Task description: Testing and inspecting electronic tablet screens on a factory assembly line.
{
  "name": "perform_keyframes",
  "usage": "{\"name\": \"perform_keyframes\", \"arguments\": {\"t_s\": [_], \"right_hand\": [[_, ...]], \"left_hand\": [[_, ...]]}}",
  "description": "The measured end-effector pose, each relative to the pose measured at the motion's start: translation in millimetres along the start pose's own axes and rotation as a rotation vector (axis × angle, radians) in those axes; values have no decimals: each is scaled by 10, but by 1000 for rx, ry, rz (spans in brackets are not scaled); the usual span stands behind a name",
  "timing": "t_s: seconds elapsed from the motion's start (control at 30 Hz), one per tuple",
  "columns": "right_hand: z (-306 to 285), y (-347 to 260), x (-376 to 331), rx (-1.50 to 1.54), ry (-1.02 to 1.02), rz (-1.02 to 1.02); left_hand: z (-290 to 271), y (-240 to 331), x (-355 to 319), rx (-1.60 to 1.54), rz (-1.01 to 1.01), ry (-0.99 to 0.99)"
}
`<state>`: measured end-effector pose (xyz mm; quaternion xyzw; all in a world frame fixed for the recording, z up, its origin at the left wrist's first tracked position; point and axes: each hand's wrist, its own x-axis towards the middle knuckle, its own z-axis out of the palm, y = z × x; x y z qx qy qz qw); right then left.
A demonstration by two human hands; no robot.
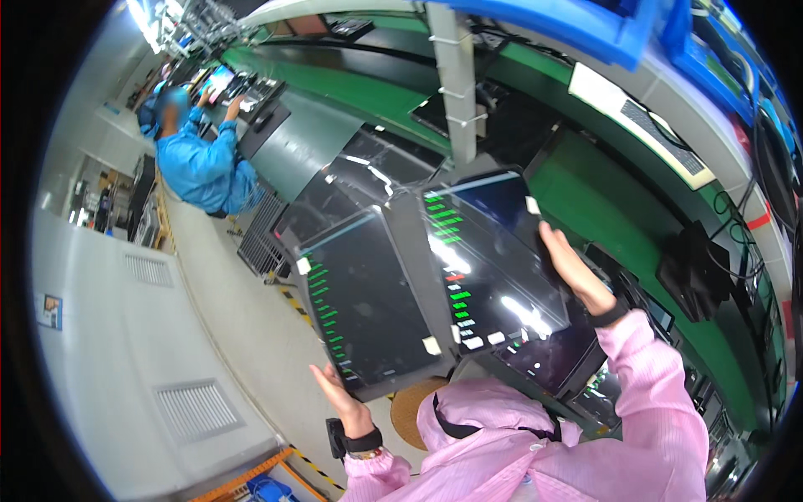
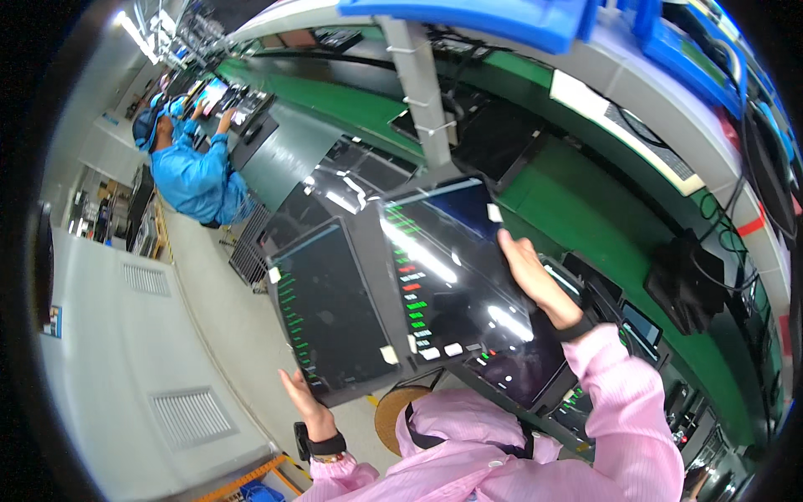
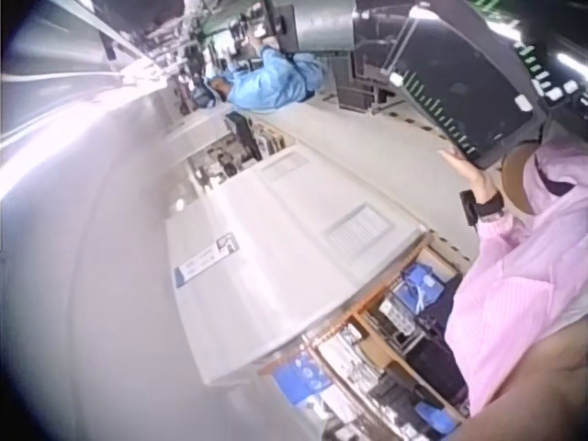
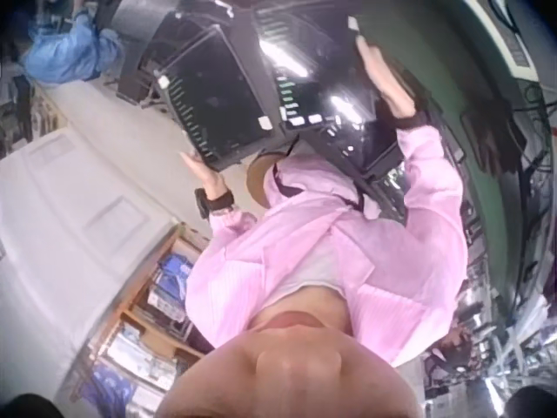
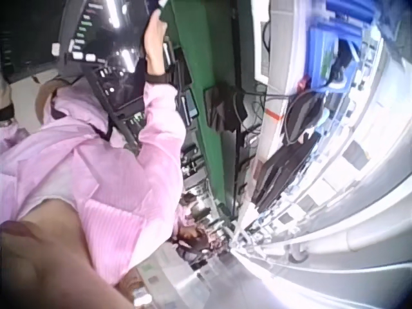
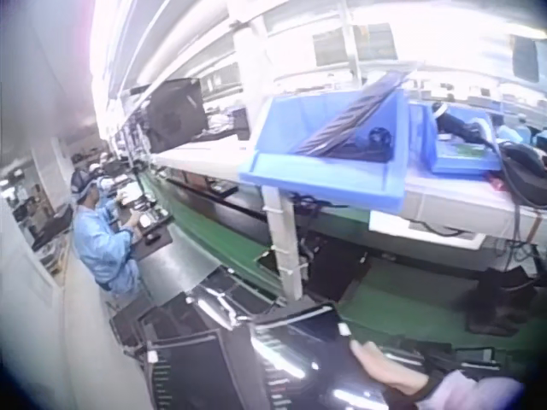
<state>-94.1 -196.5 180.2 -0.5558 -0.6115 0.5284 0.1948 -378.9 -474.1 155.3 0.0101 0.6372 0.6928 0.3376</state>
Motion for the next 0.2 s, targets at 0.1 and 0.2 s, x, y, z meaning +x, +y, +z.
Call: {"name": "perform_keyframes", "arguments": {"t_s": [0.1, 0.2], "right_hand": [[518, -163, 671, -94, -94, -73], [1008, -405, 1405, -132, -296, -69]], "left_hand": [[-174, 50, 365, 50, 175, 332], [-399, 82, 824, -57, 105, 292]]}}
